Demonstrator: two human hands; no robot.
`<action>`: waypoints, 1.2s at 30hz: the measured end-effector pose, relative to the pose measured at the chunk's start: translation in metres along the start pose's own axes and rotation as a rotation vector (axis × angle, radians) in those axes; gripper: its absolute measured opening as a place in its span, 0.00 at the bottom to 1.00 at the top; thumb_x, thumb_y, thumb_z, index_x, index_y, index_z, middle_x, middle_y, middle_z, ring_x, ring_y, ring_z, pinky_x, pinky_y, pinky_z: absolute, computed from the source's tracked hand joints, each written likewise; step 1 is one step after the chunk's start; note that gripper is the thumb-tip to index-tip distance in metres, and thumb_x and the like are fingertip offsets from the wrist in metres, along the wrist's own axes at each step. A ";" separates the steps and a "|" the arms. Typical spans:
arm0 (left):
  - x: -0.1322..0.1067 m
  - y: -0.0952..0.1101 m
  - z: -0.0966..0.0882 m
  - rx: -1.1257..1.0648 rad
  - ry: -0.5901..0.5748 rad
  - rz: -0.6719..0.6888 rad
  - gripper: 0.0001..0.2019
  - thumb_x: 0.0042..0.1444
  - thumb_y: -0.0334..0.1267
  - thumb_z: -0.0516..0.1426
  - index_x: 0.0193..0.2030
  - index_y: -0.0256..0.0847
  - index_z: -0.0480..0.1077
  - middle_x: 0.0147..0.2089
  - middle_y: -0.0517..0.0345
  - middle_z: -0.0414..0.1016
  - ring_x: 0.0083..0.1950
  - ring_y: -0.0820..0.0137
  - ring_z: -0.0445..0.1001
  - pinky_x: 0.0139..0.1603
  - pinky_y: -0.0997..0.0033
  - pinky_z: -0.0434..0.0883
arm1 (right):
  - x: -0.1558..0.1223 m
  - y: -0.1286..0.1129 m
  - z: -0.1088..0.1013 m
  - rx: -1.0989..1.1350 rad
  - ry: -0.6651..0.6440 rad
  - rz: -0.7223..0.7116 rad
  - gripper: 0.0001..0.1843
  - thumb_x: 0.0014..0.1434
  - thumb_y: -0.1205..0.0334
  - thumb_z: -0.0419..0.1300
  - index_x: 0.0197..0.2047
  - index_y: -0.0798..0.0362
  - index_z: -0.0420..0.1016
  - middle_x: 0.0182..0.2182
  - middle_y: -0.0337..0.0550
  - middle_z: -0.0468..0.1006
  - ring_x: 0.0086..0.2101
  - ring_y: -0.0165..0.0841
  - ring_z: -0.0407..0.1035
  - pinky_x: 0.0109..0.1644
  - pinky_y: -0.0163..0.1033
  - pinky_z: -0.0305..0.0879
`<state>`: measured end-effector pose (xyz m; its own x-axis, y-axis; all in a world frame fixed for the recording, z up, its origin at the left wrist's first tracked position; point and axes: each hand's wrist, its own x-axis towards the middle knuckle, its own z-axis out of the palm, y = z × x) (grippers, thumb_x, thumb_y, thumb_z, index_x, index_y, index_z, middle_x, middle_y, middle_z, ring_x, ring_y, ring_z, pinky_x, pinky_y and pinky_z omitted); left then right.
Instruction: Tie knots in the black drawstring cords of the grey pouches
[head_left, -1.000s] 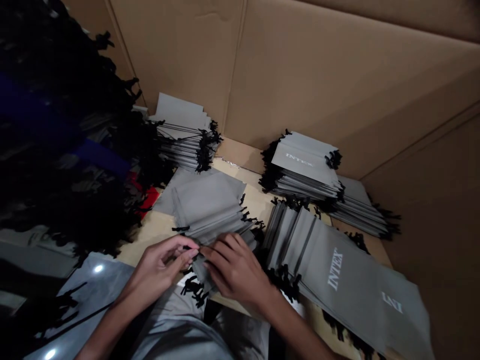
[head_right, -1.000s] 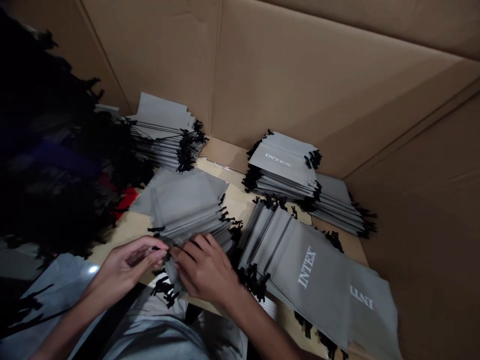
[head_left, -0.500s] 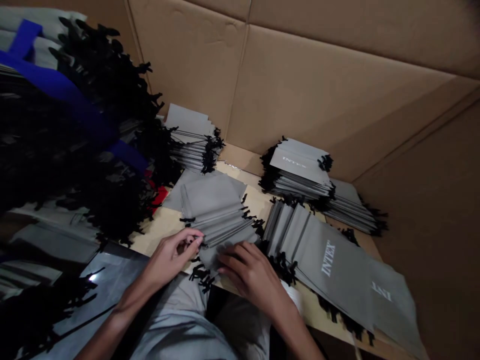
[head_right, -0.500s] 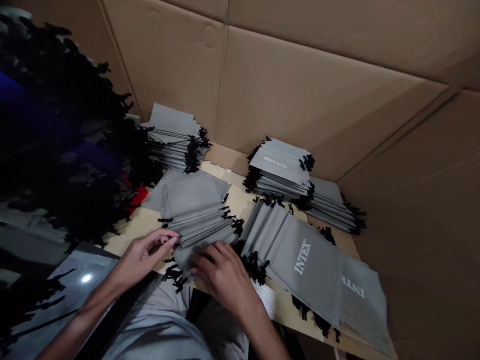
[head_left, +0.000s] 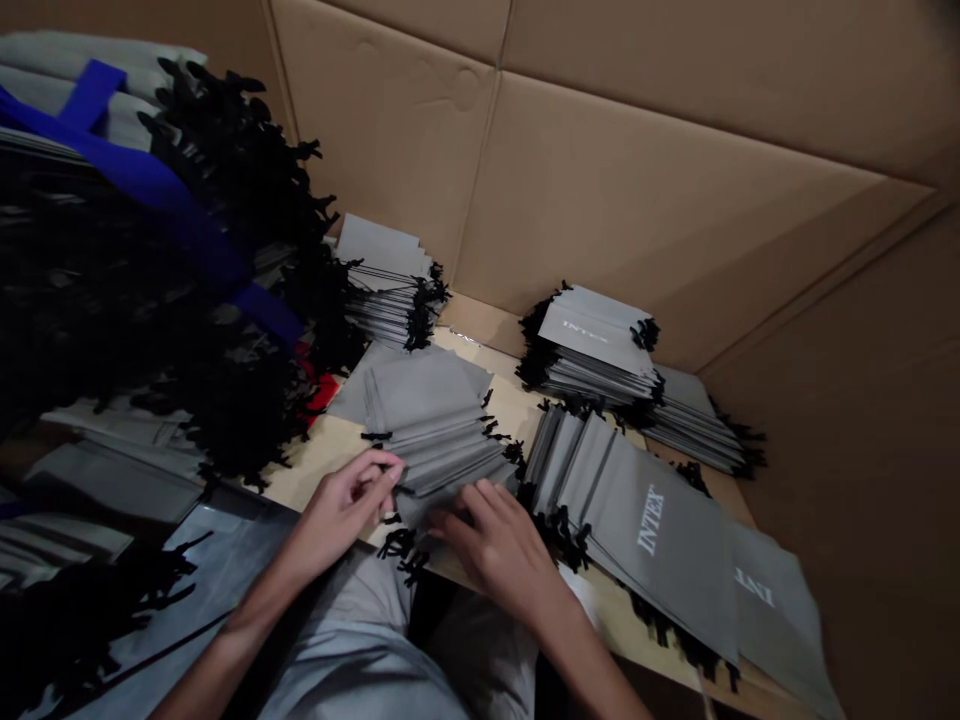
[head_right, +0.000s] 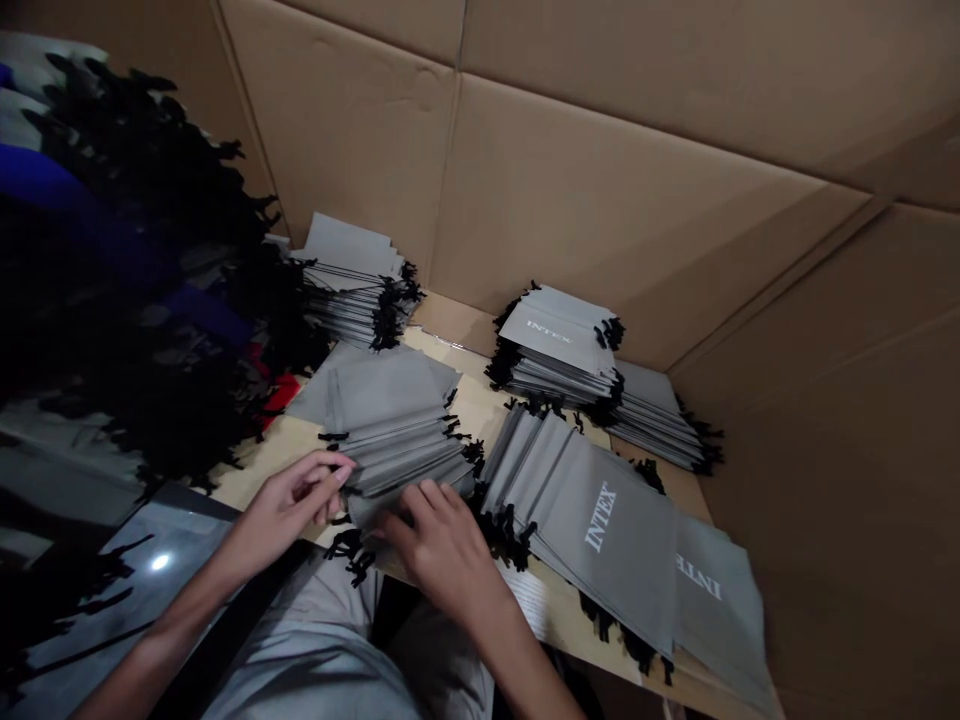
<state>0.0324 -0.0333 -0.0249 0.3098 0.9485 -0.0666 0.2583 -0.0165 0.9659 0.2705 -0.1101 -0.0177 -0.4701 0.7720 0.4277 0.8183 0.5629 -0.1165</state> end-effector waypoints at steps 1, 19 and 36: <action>-0.004 0.001 -0.001 0.071 0.013 0.033 0.17 0.68 0.54 0.62 0.49 0.43 0.80 0.30 0.61 0.80 0.32 0.67 0.77 0.31 0.74 0.69 | 0.003 0.001 0.000 0.001 0.008 -0.006 0.07 0.72 0.57 0.70 0.50 0.48 0.81 0.35 0.42 0.79 0.39 0.41 0.71 0.42 0.45 0.63; -0.043 -0.001 0.015 0.338 0.127 0.468 0.12 0.72 0.33 0.63 0.59 0.49 0.78 0.46 0.61 0.80 0.40 0.73 0.81 0.46 0.77 0.78 | 0.011 0.009 0.006 0.333 0.032 0.240 0.13 0.81 0.55 0.55 0.53 0.47 0.81 0.36 0.39 0.88 0.32 0.32 0.81 0.37 0.36 0.63; -0.052 0.007 0.002 0.529 0.163 0.551 0.16 0.72 0.34 0.64 0.64 0.50 0.77 0.54 0.57 0.83 0.55 0.66 0.81 0.58 0.69 0.78 | 0.018 0.001 0.011 0.189 0.152 0.010 0.11 0.79 0.57 0.60 0.53 0.51 0.81 0.42 0.46 0.79 0.41 0.36 0.72 0.34 0.38 0.61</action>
<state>0.0196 -0.0832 -0.0156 0.3924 0.7935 0.4652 0.5211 -0.6085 0.5985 0.2593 -0.0922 -0.0197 -0.3957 0.7322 0.5543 0.7393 0.6120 -0.2807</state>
